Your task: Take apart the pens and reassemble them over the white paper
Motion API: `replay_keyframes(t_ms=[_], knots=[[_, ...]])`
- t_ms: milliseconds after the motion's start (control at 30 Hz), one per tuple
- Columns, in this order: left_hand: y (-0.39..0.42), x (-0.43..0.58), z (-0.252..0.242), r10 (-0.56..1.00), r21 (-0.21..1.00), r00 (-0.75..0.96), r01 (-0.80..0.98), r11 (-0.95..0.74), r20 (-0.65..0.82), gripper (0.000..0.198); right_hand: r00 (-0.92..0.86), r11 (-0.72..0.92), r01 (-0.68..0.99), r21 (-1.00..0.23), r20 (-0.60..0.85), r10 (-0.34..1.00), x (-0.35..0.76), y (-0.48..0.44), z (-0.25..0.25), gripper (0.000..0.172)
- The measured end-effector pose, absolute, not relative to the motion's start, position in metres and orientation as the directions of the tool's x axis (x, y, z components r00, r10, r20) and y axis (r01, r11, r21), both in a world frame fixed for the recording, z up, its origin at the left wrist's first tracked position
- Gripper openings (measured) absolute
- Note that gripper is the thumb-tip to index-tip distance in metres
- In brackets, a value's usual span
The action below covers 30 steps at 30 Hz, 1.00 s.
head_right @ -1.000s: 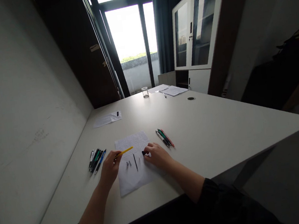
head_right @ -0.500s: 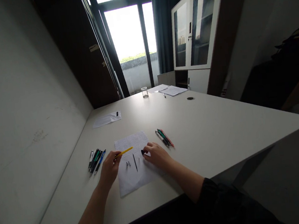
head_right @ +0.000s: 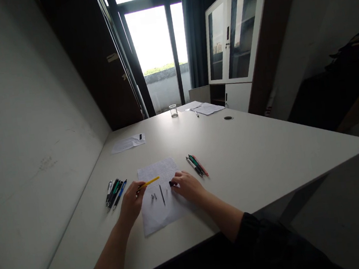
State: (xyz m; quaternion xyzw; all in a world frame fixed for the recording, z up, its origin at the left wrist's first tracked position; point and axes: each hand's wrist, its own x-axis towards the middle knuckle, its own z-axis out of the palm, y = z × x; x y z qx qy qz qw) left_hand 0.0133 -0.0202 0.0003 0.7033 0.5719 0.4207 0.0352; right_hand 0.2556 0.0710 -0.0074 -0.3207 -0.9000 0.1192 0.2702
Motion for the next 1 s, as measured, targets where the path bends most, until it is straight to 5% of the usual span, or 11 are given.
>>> replay_keyframes(t_ms=[1000], knots=[[-0.02, 0.013, -0.001, 0.841, 0.549, 0.004, 0.756, -0.357, 0.541, 0.011, -0.505, 0.701, 0.516, -0.492, 0.487, 0.713, 0.261, 0.071, -0.009, 0.021]])
